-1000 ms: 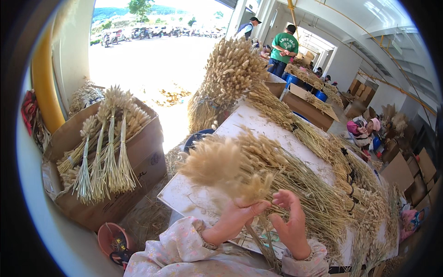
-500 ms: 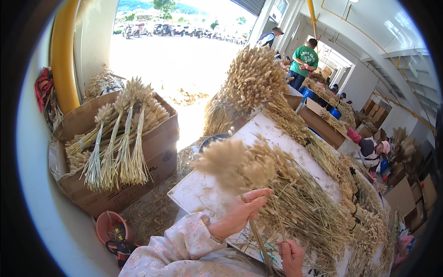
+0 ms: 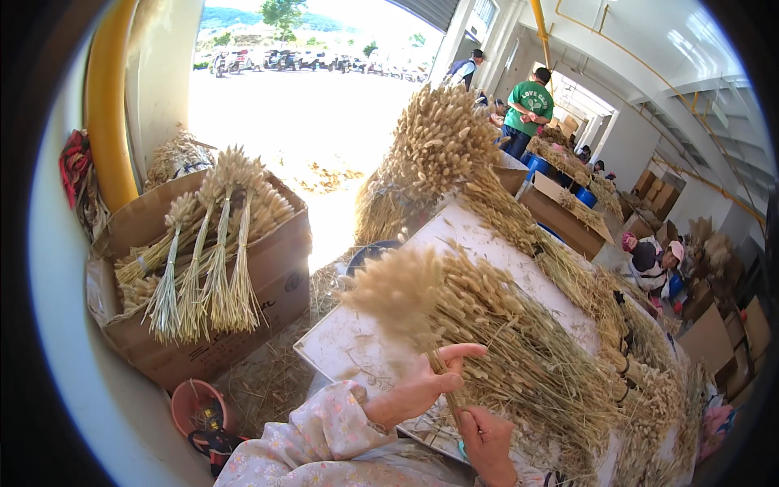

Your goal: The person repeatedly picks up dried plant stalks from a table, aligns them, and trims the ends with scissors. The trimmed stalks are placed into a cardboard box beside the table. The person continues this cycle throughout the clip.

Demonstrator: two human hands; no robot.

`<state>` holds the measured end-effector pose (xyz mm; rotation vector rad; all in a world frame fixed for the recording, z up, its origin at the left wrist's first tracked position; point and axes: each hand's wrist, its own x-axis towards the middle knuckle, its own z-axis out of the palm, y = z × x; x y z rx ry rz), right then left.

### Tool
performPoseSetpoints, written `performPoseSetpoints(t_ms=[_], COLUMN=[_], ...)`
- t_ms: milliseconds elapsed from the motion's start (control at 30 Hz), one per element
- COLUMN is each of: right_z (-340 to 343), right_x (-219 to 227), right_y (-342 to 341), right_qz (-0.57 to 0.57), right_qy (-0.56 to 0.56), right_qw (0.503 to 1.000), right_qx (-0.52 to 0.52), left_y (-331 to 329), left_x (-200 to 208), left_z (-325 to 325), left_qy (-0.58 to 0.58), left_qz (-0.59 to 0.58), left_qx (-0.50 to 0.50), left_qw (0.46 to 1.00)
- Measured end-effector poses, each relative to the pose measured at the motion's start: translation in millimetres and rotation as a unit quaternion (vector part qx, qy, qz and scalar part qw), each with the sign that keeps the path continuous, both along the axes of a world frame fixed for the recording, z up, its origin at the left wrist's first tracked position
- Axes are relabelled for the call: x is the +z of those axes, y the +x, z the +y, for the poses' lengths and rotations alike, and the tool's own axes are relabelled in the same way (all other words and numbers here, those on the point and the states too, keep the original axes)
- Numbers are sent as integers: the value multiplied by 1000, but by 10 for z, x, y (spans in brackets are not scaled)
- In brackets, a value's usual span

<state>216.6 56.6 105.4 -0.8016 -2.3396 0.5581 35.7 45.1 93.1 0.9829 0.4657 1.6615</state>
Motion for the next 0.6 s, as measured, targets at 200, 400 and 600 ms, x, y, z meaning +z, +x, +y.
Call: performPoseSetpoints(t_ms=[200, 400, 600], right_z=[-67, -39, -166], right_x=[-24, -117, -229], right_y=[-110, -96, 184], right_qz=[-51, -6, -57], right_qy=[83, 206, -190], right_qw=[995, 978, 974], right_qx=[-24, -41, 107], left_y=[110, 74, -243], left_x=[-33, -22, -96], left_z=[-7, -70, -266], left_qy=[-69, -109, -48], left_qz=[-71, -145, -249], left_qx=[25, 82, -65], left_qw=[995, 980, 965])
